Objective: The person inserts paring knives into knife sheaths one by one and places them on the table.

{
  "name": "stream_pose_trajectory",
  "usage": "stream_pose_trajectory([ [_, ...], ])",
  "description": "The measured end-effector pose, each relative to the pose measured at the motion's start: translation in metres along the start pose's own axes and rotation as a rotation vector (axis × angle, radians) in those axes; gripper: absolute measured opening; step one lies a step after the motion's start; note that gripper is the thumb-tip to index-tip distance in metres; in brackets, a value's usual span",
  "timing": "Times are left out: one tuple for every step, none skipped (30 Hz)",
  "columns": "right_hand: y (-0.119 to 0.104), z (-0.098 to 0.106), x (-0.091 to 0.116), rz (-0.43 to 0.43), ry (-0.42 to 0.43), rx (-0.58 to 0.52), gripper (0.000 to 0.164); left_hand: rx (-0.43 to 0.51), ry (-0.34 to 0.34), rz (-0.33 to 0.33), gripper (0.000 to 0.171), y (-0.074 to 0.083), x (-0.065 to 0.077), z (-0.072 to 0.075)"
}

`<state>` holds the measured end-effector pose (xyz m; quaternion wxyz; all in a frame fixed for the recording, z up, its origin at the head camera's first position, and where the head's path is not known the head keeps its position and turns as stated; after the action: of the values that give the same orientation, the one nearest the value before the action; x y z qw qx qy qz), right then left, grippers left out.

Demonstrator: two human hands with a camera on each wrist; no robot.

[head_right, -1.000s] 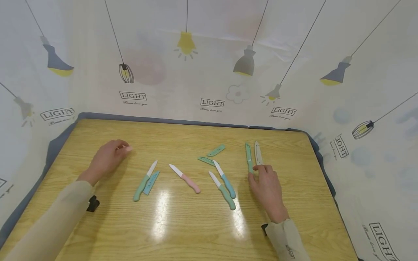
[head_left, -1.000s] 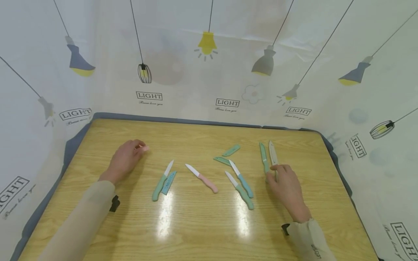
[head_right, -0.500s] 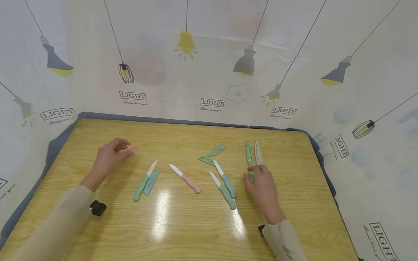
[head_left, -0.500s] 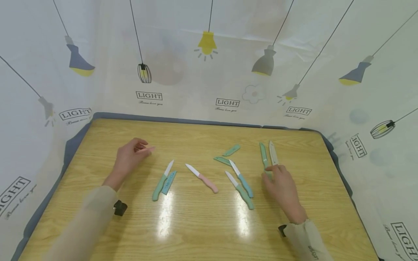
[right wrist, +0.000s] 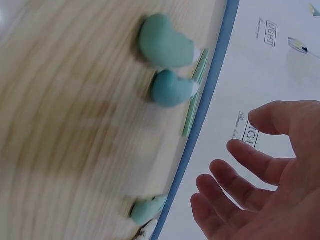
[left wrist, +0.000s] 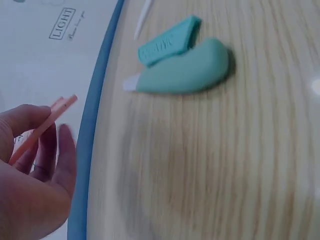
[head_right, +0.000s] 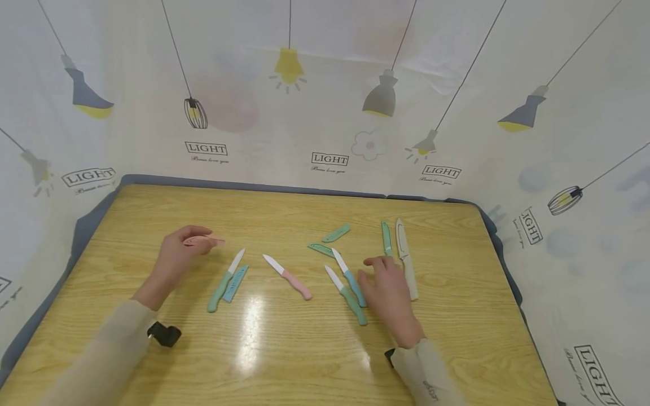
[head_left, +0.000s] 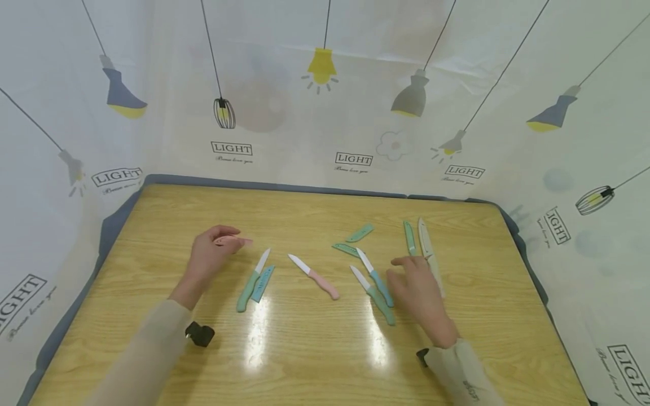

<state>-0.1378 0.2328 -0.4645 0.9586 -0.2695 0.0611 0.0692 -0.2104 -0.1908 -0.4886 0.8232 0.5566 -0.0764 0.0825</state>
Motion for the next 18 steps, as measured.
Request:
stream_pose_trajectory([
  [-0.002,-0.002,-0.001,0.003,-0.002,-0.003,0.036,0.05,-0.006,0.013,0.047,0.0,0.001,-0.002],
  [-0.005,-0.004,-0.002,0.005,-0.002,-0.008,0.037,0.093,-0.011,0.024,0.049,0.0,0.001,-0.004],
  [-0.008,-0.005,-0.003,0.008,-0.005,-0.013,0.038,0.137,-0.017,0.031,0.051,0.0,0.002,-0.007],
  [-0.011,-0.007,-0.004,0.013,-0.007,-0.022,0.04,0.177,-0.023,0.036,0.052,0.0,0.003,-0.009],
  [-0.013,-0.009,-0.005,0.02,-0.009,-0.023,0.041,0.215,-0.028,0.039,0.053,0.001,0.004,-0.012],
  [-0.017,-0.012,-0.006,0.032,-0.012,-0.016,0.043,0.248,-0.033,0.041,0.054,0.002,0.005,-0.014],
  [-0.02,-0.015,-0.007,0.046,-0.016,-0.01,0.044,0.275,-0.038,0.041,0.055,0.002,0.006,-0.016],
  [-0.024,-0.018,-0.008,0.056,-0.019,-0.005,0.046,0.289,-0.043,0.036,0.057,0.003,0.007,-0.018],
  [-0.028,-0.021,-0.008,0.069,-0.024,0.003,0.047,0.305,-0.043,0.036,0.058,0.003,0.007,-0.019],
  [-0.032,-0.024,-0.009,0.084,-0.028,0.008,0.047,0.317,-0.04,0.039,0.059,0.003,0.008,-0.02],
  [-0.037,-0.028,-0.01,0.093,-0.035,0.02,0.048,0.329,-0.036,0.042,0.06,0.003,0.009,-0.021],
  [-0.041,-0.032,-0.011,0.101,-0.044,0.03,0.049,0.337,-0.034,0.047,0.062,0.003,0.009,-0.022],
  [-0.046,-0.035,-0.011,0.104,-0.053,0.036,0.05,0.339,-0.03,0.05,0.063,0.002,0.01,-0.022],
  [-0.05,-0.039,-0.012,0.111,-0.066,0.04,0.05,0.342,-0.027,0.054,0.064,0.002,0.01,-0.023],
  [-0.055,-0.044,-0.013,0.121,-0.079,0.049,0.051,0.35,-0.02,0.062,0.064,0.001,0.01,-0.024],
  [-0.059,-0.049,-0.014,0.135,-0.091,0.061,0.052,0.354,-0.016,0.063,0.063,0.0,0.011,-0.024],
  [-0.063,-0.053,-0.014,0.147,-0.099,0.075,0.054,0.359,-0.015,0.063,0.063,0.0,0.011,-0.025],
  [-0.068,-0.057,-0.014,0.163,-0.107,0.09,0.056,0.358,-0.015,0.06,0.062,-0.001,0.012,-0.025],
])
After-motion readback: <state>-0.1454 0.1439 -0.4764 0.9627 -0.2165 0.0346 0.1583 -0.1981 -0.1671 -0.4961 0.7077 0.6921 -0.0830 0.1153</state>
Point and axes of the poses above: each hand's wrist, its own x-axis away from the middle knuckle, its own z-axis out of the back of the hand, y = z × x, the point moved 6 cm from there along -x, towards the middle knuckle, and after that the axes turned 2 degrees about z, right-handed, at the moved point
